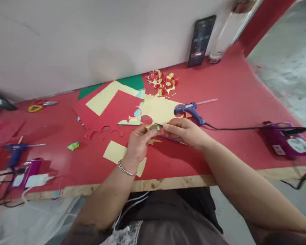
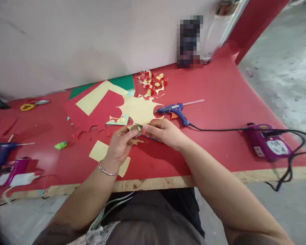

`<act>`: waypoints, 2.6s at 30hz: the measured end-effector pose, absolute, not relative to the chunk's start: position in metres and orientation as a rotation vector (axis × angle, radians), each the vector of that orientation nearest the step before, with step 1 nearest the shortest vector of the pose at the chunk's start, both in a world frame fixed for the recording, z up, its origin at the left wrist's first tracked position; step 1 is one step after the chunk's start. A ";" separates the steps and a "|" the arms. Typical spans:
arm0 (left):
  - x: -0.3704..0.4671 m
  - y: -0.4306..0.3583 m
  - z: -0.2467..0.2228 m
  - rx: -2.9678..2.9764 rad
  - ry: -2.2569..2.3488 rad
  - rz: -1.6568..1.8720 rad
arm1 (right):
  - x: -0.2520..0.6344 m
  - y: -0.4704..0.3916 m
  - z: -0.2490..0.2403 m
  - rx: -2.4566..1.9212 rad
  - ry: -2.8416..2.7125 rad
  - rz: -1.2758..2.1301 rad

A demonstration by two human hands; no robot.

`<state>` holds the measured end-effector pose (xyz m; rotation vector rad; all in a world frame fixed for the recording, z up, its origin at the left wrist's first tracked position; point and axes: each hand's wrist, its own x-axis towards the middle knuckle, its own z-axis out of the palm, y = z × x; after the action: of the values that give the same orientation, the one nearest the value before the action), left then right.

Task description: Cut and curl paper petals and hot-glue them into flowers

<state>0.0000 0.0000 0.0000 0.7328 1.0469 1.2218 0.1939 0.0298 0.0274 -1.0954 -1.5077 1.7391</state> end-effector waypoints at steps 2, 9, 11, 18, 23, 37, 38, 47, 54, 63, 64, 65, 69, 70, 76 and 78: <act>0.000 0.002 0.001 0.730 1.053 1.207 | 0.196 0.030 0.025 -1.102 -1.533 1.725; -0.001 0.003 0.003 0.751 1.098 1.226 | 0.199 0.031 0.022 -1.121 -1.641 1.656; -0.001 0.003 0.003 0.753 1.112 1.233 | 0.198 0.031 0.022 -1.127 -1.653 1.620; 0.004 0.003 0.004 0.719 1.092 1.293 | 0.196 0.030 0.020 -1.175 -1.569 1.606; 0.000 0.005 0.001 0.794 1.147 1.248 | 0.197 0.031 0.019 -1.169 -1.640 1.543; -0.006 0.006 -0.001 0.889 1.109 1.189 | 0.199 0.034 0.016 -1.096 -1.813 1.428; -0.006 0.006 -0.002 0.895 1.101 1.184 | 0.199 0.034 0.016 -1.097 -1.819 1.421; -0.015 0.008 -0.007 0.972 1.143 1.128 | 0.198 0.034 0.016 -1.138 -1.845 1.387; -0.015 0.010 -0.002 0.961 1.092 1.065 | 0.199 0.035 0.017 -1.137 -1.868 1.428; -0.013 0.005 0.002 0.994 1.061 1.036 | 0.196 0.034 0.016 -1.180 -1.742 1.465; -0.013 0.004 0.003 1.001 1.067 1.047 | 0.195 0.034 0.015 -1.192 -1.697 1.474; -0.013 0.003 0.003 1.015 1.070 1.058 | 0.195 0.033 0.015 -1.203 -1.659 1.479; -0.012 0.002 0.006 1.077 1.046 1.078 | 0.193 0.032 0.014 -1.200 -1.655 1.438; -0.011 0.002 0.005 1.081 1.040 1.082 | 0.192 0.032 0.013 -1.193 -1.671 1.417; -0.009 0.003 0.004 1.090 1.078 1.132 | 0.191 0.031 0.011 -1.163 -1.682 1.386; -0.008 -0.001 0.008 1.202 1.201 1.307 | 0.191 0.031 0.009 -1.169 -1.650 1.352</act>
<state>-0.0081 -0.0008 0.0083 1.2017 1.2012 1.3067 0.1907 0.0309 0.0091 -1.1688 -1.6498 1.3525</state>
